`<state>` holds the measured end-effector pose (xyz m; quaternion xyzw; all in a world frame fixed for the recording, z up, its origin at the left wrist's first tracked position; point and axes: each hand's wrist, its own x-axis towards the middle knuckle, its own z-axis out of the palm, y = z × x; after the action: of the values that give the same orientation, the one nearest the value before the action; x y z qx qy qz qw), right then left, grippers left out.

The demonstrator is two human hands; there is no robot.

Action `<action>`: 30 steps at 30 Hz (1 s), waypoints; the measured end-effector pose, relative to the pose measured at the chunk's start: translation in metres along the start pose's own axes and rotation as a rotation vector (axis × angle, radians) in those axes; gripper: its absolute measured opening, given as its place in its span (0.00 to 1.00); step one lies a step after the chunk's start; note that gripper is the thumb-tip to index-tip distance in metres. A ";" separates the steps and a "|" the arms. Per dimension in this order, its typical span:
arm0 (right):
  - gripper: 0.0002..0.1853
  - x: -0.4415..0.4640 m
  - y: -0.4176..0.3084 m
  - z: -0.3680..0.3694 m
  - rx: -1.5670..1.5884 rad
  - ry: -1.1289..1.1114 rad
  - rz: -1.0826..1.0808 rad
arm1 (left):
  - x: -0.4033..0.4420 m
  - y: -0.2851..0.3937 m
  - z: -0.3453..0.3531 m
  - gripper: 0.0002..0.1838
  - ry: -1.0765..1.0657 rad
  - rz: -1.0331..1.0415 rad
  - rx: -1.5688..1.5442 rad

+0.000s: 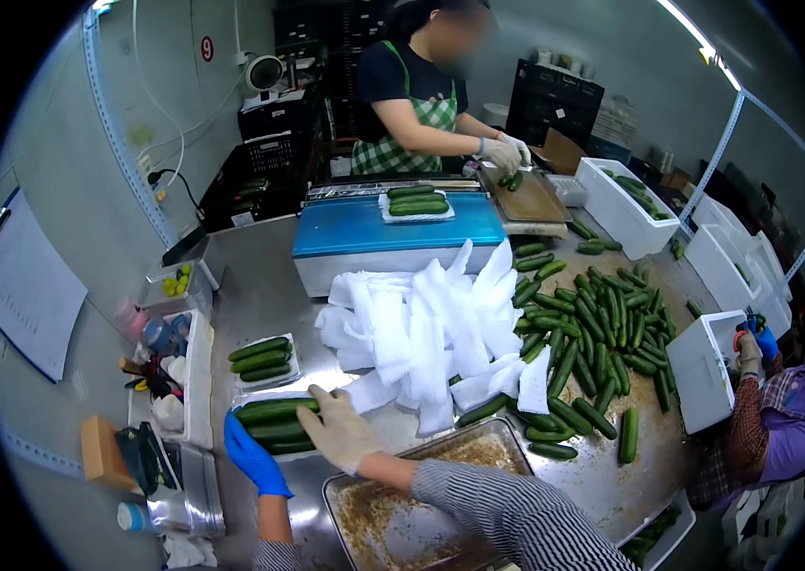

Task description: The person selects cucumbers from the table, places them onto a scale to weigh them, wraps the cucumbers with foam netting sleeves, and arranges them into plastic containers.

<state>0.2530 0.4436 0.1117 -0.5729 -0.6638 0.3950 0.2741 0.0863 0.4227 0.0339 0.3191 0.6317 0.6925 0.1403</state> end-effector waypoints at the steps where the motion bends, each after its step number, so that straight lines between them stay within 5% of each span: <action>1: 0.32 0.018 0.011 0.019 -0.015 -0.053 -0.001 | 0.012 -0.021 -0.004 0.21 -0.013 -0.045 0.035; 5: 0.33 0.066 0.054 0.086 -0.109 -0.162 0.033 | 0.030 -0.114 -0.021 0.23 -0.019 -0.150 0.185; 17: 0.31 0.077 0.055 0.083 -0.154 -0.163 0.018 | 0.055 -0.170 -0.021 0.28 -0.068 -0.114 0.277; 20: 0.30 0.002 0.010 -0.019 -0.033 -0.234 -0.192 | 0.055 -0.139 -0.024 0.30 -0.199 -0.215 0.203; 24: 0.19 -0.079 0.038 -0.137 -0.223 0.068 -0.486 | 0.085 -0.164 -0.060 0.31 -0.188 -0.132 0.284; 27: 0.16 -0.120 0.116 -0.208 -0.228 0.358 0.065 | 0.077 -0.120 -0.066 0.29 -0.260 -0.057 0.338; 30: 0.18 -0.150 0.252 -0.270 -0.599 0.707 0.178 | 0.041 -0.030 -0.064 0.25 -0.380 0.007 0.411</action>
<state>0.6397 0.3615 0.0595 -0.7809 -0.5627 -0.0113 0.2712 0.0092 0.4019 0.0165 0.4671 0.7203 0.4779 0.1861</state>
